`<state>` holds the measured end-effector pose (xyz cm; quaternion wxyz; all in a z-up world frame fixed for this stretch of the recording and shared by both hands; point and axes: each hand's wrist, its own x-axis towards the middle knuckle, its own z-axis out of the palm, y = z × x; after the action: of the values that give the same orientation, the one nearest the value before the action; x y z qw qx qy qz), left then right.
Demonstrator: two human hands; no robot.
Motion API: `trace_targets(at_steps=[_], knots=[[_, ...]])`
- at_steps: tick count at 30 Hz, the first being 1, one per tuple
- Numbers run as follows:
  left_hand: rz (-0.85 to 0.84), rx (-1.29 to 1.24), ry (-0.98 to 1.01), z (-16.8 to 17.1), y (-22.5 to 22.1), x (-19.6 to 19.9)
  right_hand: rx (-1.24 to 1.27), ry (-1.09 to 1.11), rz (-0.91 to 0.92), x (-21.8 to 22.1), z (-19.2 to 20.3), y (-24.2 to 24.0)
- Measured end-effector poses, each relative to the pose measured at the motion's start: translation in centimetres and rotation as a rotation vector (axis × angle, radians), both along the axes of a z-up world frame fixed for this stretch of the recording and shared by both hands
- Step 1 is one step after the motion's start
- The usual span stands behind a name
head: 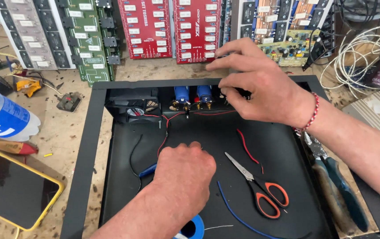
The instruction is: Soldering and connecting wires inside an electronic amplifier or power supply chassis on a repair bench.
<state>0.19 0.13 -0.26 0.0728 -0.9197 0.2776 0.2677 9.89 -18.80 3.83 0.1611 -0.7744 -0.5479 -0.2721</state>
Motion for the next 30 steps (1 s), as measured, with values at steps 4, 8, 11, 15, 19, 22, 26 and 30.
trace_targets(at_steps=[4, 8, 11, 15, 19, 22, 26, 30], knots=[[0.002, 0.007, -0.017, -0.3, 0.1, 0.0, -0.004, 0.025, 0.049, -0.3, 0.3, 0.0], [-0.009, -0.001, -0.05, -1.1, 0.2, -0.2, -0.131, -0.042, -0.045, 0.0, -0.6, 0.1], [-0.007, 0.005, -0.091, -1.7, 0.2, -0.3, -0.195, -0.088, -0.111, 0.1, -1.2, 0.2], [0.002, -0.011, -0.097, -1.7, 0.3, -0.3, -0.249, -0.184, -0.205, 0.2, -1.7, 0.4], [0.02, -0.003, -0.062, -0.8, 0.2, -0.3, -0.229, -0.175, -0.215, 0.0, -1.4, 0.3], [0.004, 0.03, -0.084, -0.8, 0.3, -0.5, -0.128, -0.082, -0.109, -0.1, -0.9, 0.1], [0.007, 0.015, -0.084, -0.9, 0.2, -0.4, -0.143, -0.1, -0.13, -0.1, -1.2, 0.0], [0.023, 0.023, -0.031, -0.2, 0.0, -0.2, -0.194, -0.094, -0.169, 0.4, -1.9, -0.1]])
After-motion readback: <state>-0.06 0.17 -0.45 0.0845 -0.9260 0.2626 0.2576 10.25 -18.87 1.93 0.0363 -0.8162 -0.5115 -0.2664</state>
